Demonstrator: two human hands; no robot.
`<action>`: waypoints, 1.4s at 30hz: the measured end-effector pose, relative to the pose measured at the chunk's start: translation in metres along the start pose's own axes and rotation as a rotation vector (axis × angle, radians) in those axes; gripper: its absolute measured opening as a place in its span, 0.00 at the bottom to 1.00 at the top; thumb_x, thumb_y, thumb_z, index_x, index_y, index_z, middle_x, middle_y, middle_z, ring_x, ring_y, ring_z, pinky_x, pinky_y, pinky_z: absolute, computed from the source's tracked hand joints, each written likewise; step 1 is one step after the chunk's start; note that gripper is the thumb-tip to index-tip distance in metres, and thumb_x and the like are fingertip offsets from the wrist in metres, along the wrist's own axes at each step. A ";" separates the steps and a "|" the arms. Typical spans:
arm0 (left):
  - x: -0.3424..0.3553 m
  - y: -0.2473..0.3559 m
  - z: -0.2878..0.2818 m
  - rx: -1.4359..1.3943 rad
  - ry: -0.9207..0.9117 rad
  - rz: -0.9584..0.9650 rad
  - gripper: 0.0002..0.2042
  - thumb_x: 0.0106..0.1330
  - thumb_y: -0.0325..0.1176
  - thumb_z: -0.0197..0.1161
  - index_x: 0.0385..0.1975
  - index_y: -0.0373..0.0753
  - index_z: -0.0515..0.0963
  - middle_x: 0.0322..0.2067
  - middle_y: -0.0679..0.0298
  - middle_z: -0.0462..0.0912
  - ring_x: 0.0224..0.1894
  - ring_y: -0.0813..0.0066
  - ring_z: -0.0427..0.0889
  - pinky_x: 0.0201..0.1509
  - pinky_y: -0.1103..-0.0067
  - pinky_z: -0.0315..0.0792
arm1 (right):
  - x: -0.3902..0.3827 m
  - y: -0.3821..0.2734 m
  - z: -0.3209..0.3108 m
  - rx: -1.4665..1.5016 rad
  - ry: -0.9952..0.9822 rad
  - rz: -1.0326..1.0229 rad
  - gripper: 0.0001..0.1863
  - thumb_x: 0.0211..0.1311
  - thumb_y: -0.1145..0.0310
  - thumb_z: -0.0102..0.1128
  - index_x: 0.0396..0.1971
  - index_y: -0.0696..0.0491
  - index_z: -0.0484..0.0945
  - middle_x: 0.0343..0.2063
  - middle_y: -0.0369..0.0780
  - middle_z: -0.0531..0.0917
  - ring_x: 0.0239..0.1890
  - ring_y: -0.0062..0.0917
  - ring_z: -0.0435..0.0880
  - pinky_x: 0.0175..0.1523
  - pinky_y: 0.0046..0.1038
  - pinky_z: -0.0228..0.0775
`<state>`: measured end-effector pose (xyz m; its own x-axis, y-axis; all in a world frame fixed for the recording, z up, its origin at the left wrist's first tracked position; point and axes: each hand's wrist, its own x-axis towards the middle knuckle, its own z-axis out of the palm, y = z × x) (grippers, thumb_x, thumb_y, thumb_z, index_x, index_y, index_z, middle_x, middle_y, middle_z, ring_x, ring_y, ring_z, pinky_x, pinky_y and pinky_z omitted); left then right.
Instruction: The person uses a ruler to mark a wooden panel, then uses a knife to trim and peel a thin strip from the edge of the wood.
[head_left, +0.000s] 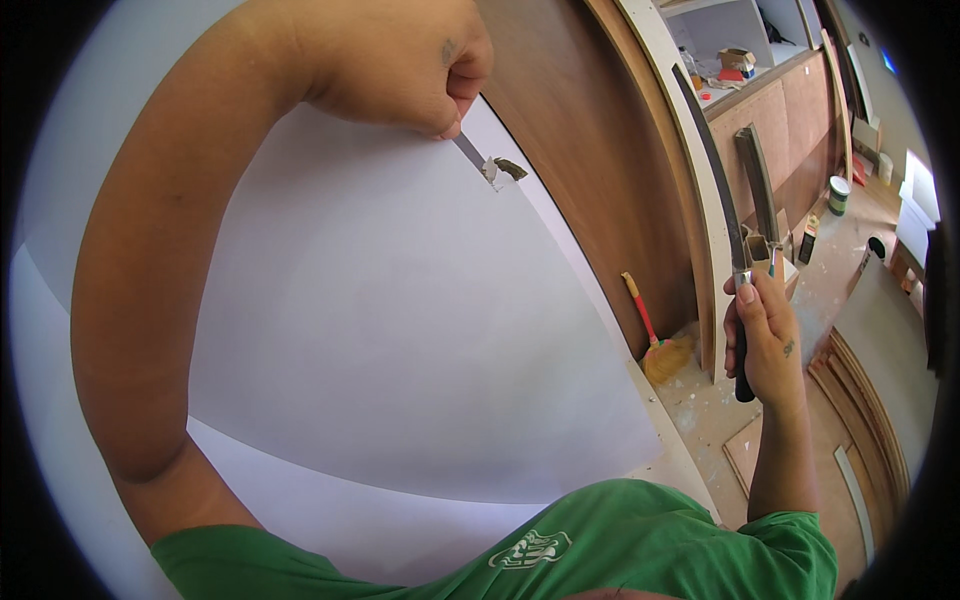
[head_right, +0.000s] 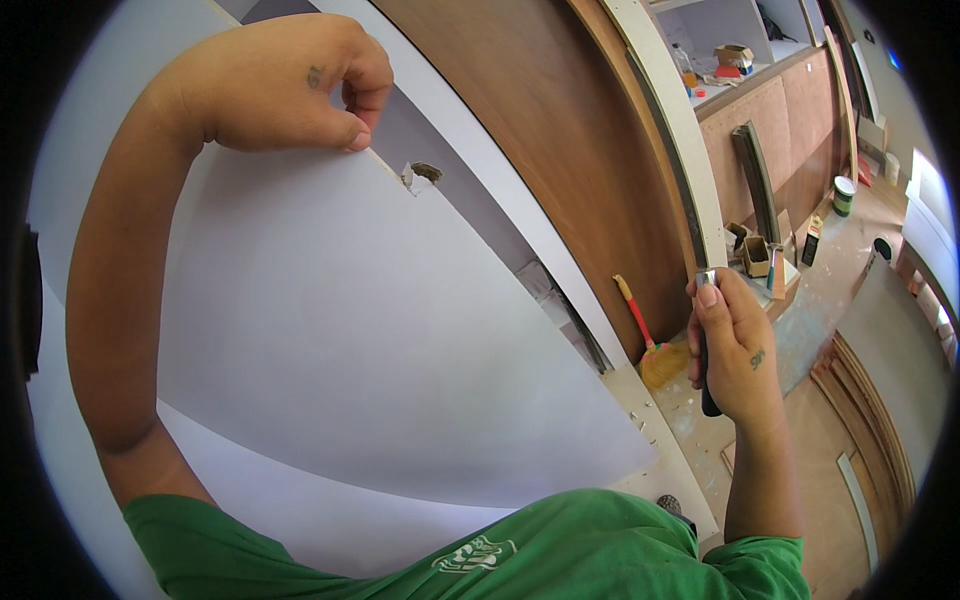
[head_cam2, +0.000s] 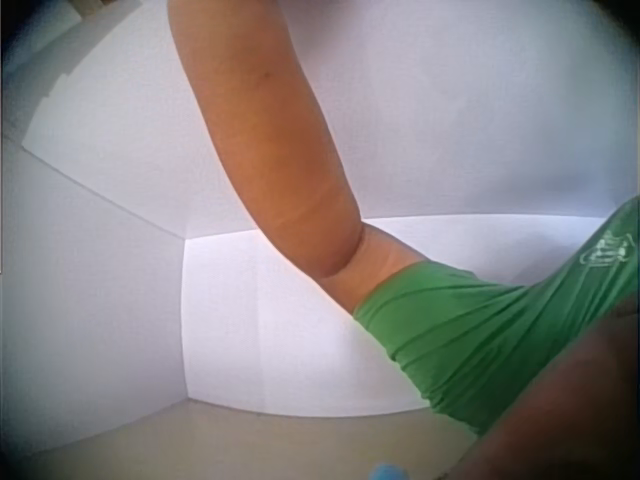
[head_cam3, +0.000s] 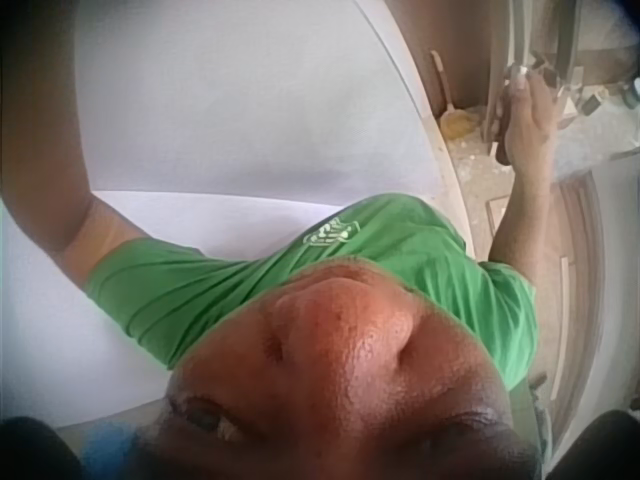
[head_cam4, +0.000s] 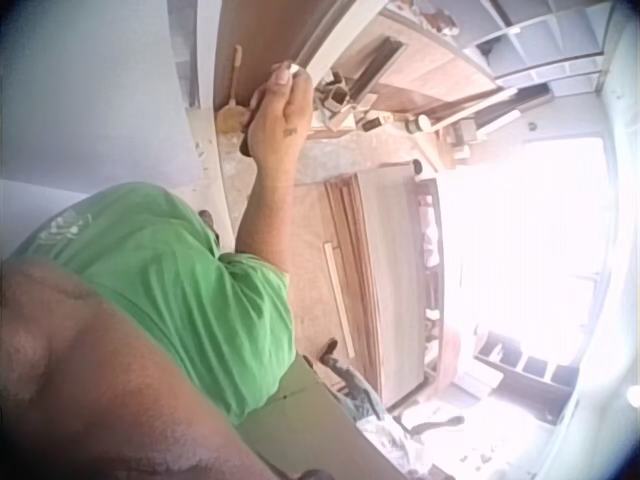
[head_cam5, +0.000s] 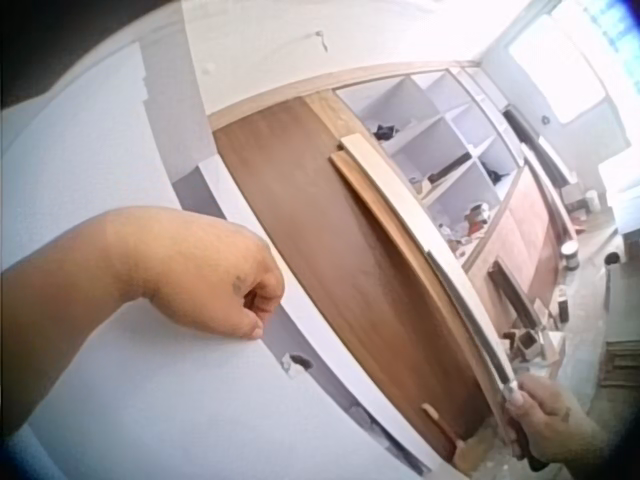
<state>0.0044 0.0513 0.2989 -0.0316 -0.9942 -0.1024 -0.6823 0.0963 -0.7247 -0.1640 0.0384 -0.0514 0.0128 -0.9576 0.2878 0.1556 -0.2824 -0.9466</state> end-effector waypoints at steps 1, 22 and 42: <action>0.000 0.003 0.000 -0.001 0.007 0.007 0.04 0.53 0.29 0.65 0.25 0.39 0.85 0.46 0.59 0.82 0.53 0.66 0.78 0.60 0.69 0.69 | 0.000 -0.002 0.000 -0.003 -0.005 0.009 0.17 0.82 0.55 0.44 0.42 0.55 0.72 0.19 0.32 0.70 0.13 0.12 0.67 0.18 0.18 0.59; -0.026 -0.018 -0.008 0.033 0.203 0.293 0.10 0.64 0.34 0.63 0.36 0.36 0.87 0.37 0.53 0.88 0.42 0.58 0.85 0.50 0.71 0.77 | 0.001 -0.001 0.001 0.014 -0.010 0.028 0.17 0.82 0.55 0.45 0.43 0.55 0.73 0.19 0.32 0.70 0.14 0.12 0.66 0.18 0.18 0.59; -0.008 -0.021 0.027 -0.178 0.762 0.432 0.09 0.66 0.29 0.60 0.36 0.33 0.85 0.36 0.55 0.86 0.46 0.59 0.84 0.50 0.68 0.77 | -0.015 -0.006 0.021 0.096 -0.286 -0.052 0.18 0.80 0.54 0.49 0.47 0.56 0.74 0.21 0.32 0.72 0.17 0.14 0.71 0.23 0.20 0.64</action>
<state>0.0391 0.0580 0.2967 -0.7455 -0.6403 0.1848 -0.5997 0.5236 -0.6051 -0.1440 0.0559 -0.0467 0.2777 -0.8832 0.3779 0.2560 -0.3111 -0.9152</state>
